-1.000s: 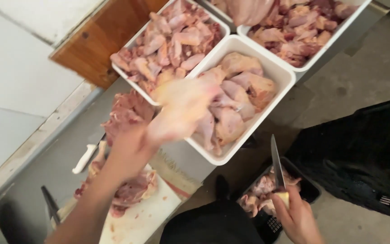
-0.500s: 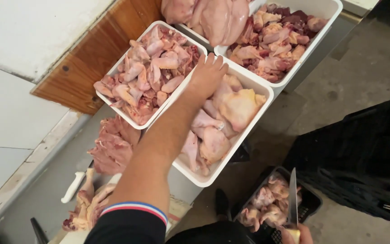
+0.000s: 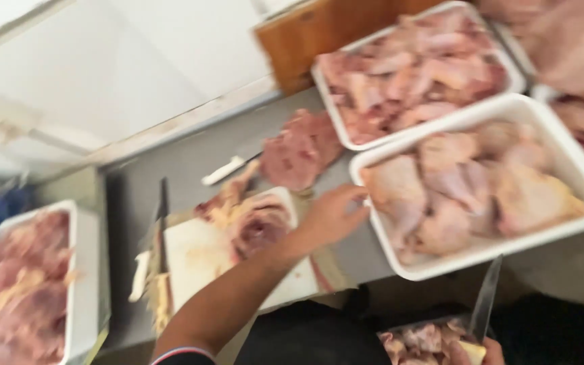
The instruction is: A person efficiently deboning and portioning whole chickens using a knife at a professional workstation.
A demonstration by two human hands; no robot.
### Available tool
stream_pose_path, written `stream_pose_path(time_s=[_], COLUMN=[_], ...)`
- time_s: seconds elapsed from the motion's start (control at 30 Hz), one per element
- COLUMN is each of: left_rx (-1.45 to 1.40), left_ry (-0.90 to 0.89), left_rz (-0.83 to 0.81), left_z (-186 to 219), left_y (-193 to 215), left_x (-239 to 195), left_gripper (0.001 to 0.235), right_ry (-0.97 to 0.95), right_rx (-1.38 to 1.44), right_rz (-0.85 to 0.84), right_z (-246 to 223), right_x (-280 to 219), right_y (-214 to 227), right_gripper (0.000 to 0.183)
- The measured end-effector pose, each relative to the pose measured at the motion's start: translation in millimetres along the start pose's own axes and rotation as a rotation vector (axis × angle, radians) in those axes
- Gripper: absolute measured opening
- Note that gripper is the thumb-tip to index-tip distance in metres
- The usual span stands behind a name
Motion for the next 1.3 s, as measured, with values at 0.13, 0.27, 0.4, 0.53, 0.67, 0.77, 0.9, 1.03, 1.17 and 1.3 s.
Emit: stream_pose_path(time_s=[0.13, 0.27, 0.4, 0.53, 0.67, 0.77, 0.9, 1.03, 1.17, 1.3], left_rx=[0.027, 0.094, -0.059, 0.024, 0.379, 0.370, 0.130, -0.014, 0.152, 0.619], left_ry=[0.316, 0.767, 0.930, 0.796, 0.726, 0.703, 0.692, 0.761, 0.576, 0.100], left_rz=[0.307, 0.330, 0.057, -0.183, -0.375, -0.351, -0.147, -0.082, -0.333, -0.653], left_z=[-92, -222, -230, -265, -288, -283, -272, -210, -165, -122], left_y=[137, 199, 202, 185, 167, 172, 201, 243, 223, 123], left_x=[-95, -168, -169, -142, -131, -140, -172, -207, -229, -266], left_gripper=[0.020, 0.028, 0.039, 0.031, 0.042, 0.047, 0.064, 0.052, 0.038, 0.017], right_ry=[0.063, -0.052, -0.079, -0.045, -0.175, -0.187, -0.080, -0.060, -0.173, -0.254], right_rx=[-0.064, -0.305, -0.504, -0.474, -0.720, -0.740, -0.696, -0.610, -0.814, -0.851], right_rz=[-0.127, -0.211, -0.215, -0.200, -0.129, -0.124, -0.100, -0.079, -0.152, -0.302], right_z=[-80, -136, -169, -166, -170, -159, -150, -175, -170, -184], right_x=[10, -5, -36, -63, -87, -96, -104, -120, -113, -106], right_y=[-47, -92, -130, -151, -161, -162, -160, -173, -173, -198], right_gripper=[0.030, 0.026, 0.023, 0.020, 0.030, 0.034, 0.035, 0.025, 0.039, 0.037])
Point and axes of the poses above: each hand's wrist, its own x-axis towards the middle knuckle, its own y-axis out of the back of the hand, z = x × y, the point moved 9 cm from there along x, towards the middle knuckle, and after that the axes turned 12 degrees about -z, right-handed, at the moved point
